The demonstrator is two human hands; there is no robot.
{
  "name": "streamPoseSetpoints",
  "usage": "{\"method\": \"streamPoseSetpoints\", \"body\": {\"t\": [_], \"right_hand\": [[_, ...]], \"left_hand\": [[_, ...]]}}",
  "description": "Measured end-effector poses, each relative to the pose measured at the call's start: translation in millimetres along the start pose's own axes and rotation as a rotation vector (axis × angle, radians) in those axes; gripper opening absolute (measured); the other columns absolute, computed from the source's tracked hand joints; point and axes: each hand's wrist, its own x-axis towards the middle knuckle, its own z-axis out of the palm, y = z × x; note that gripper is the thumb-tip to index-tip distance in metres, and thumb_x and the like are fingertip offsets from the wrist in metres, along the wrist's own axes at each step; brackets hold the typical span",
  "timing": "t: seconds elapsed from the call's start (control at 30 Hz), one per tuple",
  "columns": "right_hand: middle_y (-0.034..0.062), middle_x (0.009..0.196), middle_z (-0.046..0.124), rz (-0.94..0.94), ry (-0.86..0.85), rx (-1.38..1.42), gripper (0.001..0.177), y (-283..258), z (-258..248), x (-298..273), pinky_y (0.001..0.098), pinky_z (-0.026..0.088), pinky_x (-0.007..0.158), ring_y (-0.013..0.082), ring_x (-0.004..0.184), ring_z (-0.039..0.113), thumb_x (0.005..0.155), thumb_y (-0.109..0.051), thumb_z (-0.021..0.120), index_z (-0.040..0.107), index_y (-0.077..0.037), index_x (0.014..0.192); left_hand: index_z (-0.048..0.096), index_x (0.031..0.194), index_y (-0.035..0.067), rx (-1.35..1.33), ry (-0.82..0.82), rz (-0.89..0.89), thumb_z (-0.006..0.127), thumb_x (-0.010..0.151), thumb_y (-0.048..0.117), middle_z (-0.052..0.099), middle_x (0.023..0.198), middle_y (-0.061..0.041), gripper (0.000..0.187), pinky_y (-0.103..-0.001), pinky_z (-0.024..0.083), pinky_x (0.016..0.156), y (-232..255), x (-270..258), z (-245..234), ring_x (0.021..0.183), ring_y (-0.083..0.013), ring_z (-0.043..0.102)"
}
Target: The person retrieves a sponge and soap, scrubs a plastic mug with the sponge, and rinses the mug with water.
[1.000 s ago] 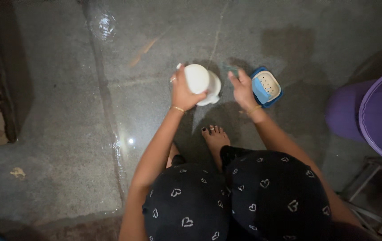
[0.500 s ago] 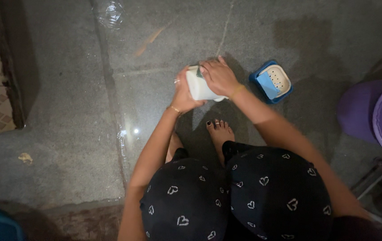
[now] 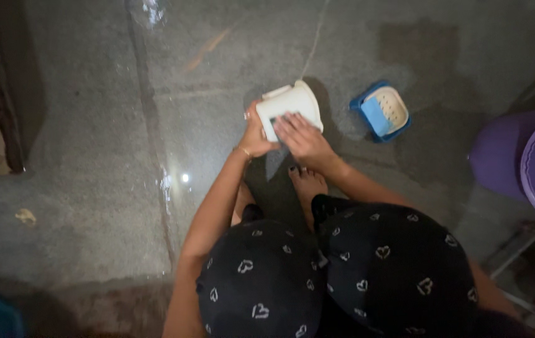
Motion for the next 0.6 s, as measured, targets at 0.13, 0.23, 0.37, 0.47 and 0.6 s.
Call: {"method": "streamPoseSetpoints", "body": {"t": [0.13, 0.23, 0.37, 0.47, 0.6], "right_hand": [[0.0226, 0.138, 0.063, 0.129, 0.014, 0.177, 0.045, 20, -2, 59, 0.0522, 0.043, 0.114, 0.0381, 0.132, 0.058, 0.09, -0.012, 0.059, 0.065, 0.004, 0.132], [0.0188, 0.127, 0.072, 0.583, -0.617, 0.298, 0.029, 40, -12, 85, 0.0456, 0.053, 0.114, 0.0324, 0.123, 0.069, 0.112, -0.022, 0.048, 0.07, -0.007, 0.123], [0.021, 0.134, 0.068, 0.35, -0.34, 0.244, 0.03, 25, -8, 56, 0.0486, 0.046, 0.116, 0.0336, 0.128, 0.064, 0.103, -0.009, 0.052, 0.07, -0.003, 0.126], [0.0199, 0.138, 0.065, -0.024, 0.024, 0.225, 0.037, -6, -1, 9, 0.0497, 0.04, 0.121, 0.0325, 0.134, 0.06, 0.094, 0.0, 0.055, 0.069, 0.001, 0.129], [0.0198, 0.138, 0.067, -0.085, 0.091, 0.095, 0.033, -5, 6, 6, 0.047, 0.04, 0.12, 0.0315, 0.132, 0.062, 0.099, -0.001, 0.055, 0.067, 0.002, 0.13]], "left_hand": [[0.026, 0.15, 0.001, 0.17, -0.062, 0.133, 0.097, 0.049, 0.022, 0.037, 0.137, -0.024, 0.125, -0.049, 0.031, 0.119, 8, 11, -4, 0.133, -0.0447, 0.038], [0.026, 0.153, -0.001, 0.212, -0.095, 0.147, 0.09, 0.054, 0.02, 0.038, 0.14, -0.024, 0.12, -0.048, 0.031, 0.121, 14, 14, 3, 0.134, -0.0451, 0.038], [0.024, 0.146, -0.006, 0.381, -0.172, 0.141, 0.095, 0.041, 0.025, 0.032, 0.135, -0.033, 0.13, -0.052, 0.026, 0.115, 1, 15, 1, 0.129, -0.0514, 0.032], [0.026, 0.151, 0.0, 0.092, -0.035, 0.153, 0.09, 0.064, 0.027, 0.037, 0.138, -0.025, 0.112, -0.047, 0.032, 0.123, -16, 13, -1, 0.137, -0.0424, 0.039], [0.026, 0.152, 0.001, 0.114, -0.025, 0.097, 0.088, 0.067, 0.025, 0.038, 0.139, -0.024, 0.109, -0.047, 0.033, 0.122, -10, 16, 1, 0.137, -0.0413, 0.041]]}}
